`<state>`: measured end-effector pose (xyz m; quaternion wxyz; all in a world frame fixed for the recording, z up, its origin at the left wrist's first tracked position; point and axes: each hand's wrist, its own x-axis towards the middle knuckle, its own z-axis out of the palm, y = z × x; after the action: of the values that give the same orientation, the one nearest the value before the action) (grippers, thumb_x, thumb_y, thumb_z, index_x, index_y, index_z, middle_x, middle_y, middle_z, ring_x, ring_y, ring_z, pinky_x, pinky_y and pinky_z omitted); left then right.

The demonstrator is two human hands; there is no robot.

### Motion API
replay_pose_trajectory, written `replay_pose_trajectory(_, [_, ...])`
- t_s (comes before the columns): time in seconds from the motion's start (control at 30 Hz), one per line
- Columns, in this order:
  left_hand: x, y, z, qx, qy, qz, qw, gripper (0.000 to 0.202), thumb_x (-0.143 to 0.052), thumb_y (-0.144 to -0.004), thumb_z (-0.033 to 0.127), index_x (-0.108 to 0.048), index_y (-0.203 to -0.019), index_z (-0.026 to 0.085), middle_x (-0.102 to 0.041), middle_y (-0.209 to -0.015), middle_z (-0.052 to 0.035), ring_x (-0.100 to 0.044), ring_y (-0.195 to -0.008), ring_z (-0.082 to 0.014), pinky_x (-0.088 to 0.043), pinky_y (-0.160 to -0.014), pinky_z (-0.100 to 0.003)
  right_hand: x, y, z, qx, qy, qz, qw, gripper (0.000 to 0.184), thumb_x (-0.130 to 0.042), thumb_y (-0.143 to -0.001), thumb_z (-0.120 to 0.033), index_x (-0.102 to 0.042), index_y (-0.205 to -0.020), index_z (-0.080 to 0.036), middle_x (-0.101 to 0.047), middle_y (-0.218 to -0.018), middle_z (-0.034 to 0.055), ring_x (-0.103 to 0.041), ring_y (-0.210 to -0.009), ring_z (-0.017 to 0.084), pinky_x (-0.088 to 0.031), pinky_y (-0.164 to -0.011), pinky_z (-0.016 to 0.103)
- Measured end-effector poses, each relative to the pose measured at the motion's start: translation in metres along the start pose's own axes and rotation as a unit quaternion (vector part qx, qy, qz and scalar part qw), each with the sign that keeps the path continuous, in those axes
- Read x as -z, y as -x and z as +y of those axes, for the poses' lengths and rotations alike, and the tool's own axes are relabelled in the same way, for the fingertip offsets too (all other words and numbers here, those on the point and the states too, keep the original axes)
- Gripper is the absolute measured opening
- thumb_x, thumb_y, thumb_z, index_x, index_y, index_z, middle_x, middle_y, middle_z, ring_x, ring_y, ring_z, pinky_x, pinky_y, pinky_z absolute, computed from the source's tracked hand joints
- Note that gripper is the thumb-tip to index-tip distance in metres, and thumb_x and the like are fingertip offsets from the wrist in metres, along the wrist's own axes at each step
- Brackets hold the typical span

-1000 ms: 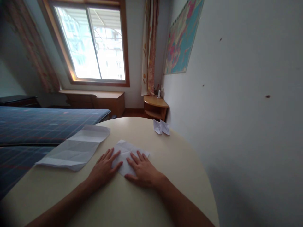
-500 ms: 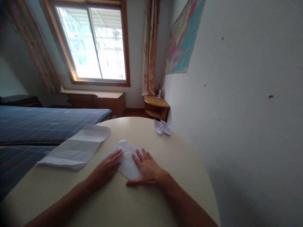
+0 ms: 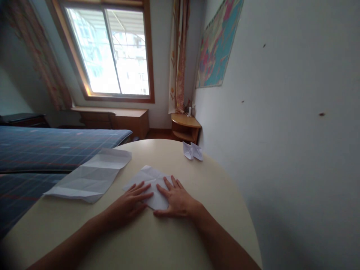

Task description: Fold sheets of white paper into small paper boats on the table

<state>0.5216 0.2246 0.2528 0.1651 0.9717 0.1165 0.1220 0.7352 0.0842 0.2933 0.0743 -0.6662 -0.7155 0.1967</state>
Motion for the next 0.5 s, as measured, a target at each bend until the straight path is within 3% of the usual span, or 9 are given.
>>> replay_pose_trajectory(0.07, [0.002,0.001,0.004,-0.005,-0.008,-0.016,1.000,0.049,-0.057,-0.091,0.036,-0.049,-0.139,0.036,-0.037,-0.154,-0.0044,-0.027,-0.143,-0.0323,-0.024,-0.114,-0.061,0.001,0.001,0.001,0.006,0.000,0.006,1.000,0.098,-0.052,-0.074,-0.081,-0.022,-0.153,-0.031,-0.003,-0.162,0.0107,0.006,-0.145,0.042,-0.007,-0.117,0.055])
replay_pose_trajectory(0.27, [0.002,-0.001,0.005,0.016,-0.020,-0.017,1.000,0.044,-0.056,-0.092,0.034,-0.052,-0.136,0.036,-0.038,-0.153,-0.0054,-0.030,-0.142,-0.0332,-0.026,-0.112,-0.061,0.006,0.004,0.001,0.059,0.005,0.027,0.998,0.074,-0.059,-0.082,-0.064,-0.041,-0.146,-0.031,-0.024,-0.158,0.0125,-0.015,-0.146,0.037,-0.012,-0.115,0.057])
replay_pose_trajectory(0.5, [0.003,-0.003,0.007,0.024,-0.010,-0.009,1.000,0.035,-0.053,-0.095,0.032,-0.060,-0.128,0.037,-0.043,-0.150,-0.0046,-0.033,-0.141,-0.0322,-0.027,-0.112,-0.061,0.018,0.011,0.001,0.098,-0.026,0.037,0.994,0.051,-0.061,-0.086,-0.049,-0.061,-0.131,-0.024,-0.045,-0.147,0.0109,-0.039,-0.138,0.029,-0.029,-0.114,0.044])
